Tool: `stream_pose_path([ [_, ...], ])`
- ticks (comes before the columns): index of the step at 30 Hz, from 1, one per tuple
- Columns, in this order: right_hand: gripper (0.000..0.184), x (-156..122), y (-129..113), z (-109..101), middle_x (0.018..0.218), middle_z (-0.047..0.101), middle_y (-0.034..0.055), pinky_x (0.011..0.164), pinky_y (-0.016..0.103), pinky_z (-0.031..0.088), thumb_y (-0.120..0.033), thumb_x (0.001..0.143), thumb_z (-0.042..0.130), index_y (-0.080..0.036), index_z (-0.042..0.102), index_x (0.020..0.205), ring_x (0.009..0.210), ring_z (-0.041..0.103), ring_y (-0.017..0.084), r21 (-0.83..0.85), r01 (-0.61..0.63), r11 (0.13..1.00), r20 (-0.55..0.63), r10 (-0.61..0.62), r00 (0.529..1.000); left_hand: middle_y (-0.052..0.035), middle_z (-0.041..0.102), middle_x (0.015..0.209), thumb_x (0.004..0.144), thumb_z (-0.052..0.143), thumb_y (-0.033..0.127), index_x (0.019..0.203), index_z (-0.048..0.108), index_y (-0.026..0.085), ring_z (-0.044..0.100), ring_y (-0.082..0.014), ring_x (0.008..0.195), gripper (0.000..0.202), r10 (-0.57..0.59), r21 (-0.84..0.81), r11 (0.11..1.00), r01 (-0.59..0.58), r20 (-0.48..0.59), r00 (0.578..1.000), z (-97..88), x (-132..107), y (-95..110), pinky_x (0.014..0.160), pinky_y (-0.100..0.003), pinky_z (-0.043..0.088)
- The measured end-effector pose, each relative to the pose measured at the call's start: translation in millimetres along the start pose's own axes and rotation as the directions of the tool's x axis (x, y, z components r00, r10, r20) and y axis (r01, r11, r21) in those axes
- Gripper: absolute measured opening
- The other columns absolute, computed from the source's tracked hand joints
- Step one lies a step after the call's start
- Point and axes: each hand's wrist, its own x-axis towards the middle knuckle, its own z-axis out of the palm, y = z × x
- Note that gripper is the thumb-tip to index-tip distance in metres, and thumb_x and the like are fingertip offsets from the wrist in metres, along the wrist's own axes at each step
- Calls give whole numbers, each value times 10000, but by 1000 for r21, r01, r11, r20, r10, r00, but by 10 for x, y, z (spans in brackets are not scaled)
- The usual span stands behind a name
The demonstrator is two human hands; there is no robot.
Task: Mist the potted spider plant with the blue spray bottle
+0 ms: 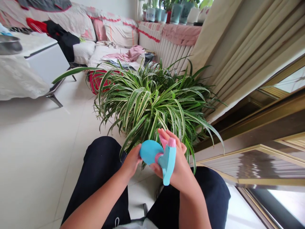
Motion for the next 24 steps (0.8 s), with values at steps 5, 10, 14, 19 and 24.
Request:
stream_pose_path([
  [5,610,40,0,-47,1217,674,128,868,487,345,-456,730,630,-209,498,1271,1194,556,376,-116,45,992,-119,-59,991,-42,680,725,730,646,504,778,645,159,619,-211,728,349,-52,138,989,58,-42,998,-37,24,40,670,-314,462],
  [10,368,93,34,65,1069,727,99,830,449,303,-431,707,611,-212,576,1000,1021,631,339,-133,33,991,-265,-68,962,-7,629,644,734,638,480,718,609,178,583,-182,669,304,-128,135,981,139,-86,988,25,13,-101,621,-289,439],
  [14,307,113,106,155,977,725,95,817,421,309,-387,732,585,-195,584,971,994,632,316,-79,-36,996,-294,11,956,-5,613,645,750,607,485,741,591,176,561,-186,674,309,-135,137,979,149,-111,985,54,15,-259,594,-287,408],
  [19,250,119,151,178,883,712,72,834,423,297,-371,754,562,-191,599,923,944,632,298,-10,-104,995,-270,97,958,-6,597,648,840,512,504,753,572,187,567,-189,700,335,-91,146,983,109,-121,988,55,23,-361,614,-292,418],
  [24,391,126,143,178,1133,695,104,881,436,289,-345,757,530,-194,568,1116,1140,581,322,-16,-67,998,-248,61,967,-20,590,646,891,423,569,816,589,181,554,-187,661,429,-90,177,979,105,-91,992,97,-3,-391,575,-291,412],
])
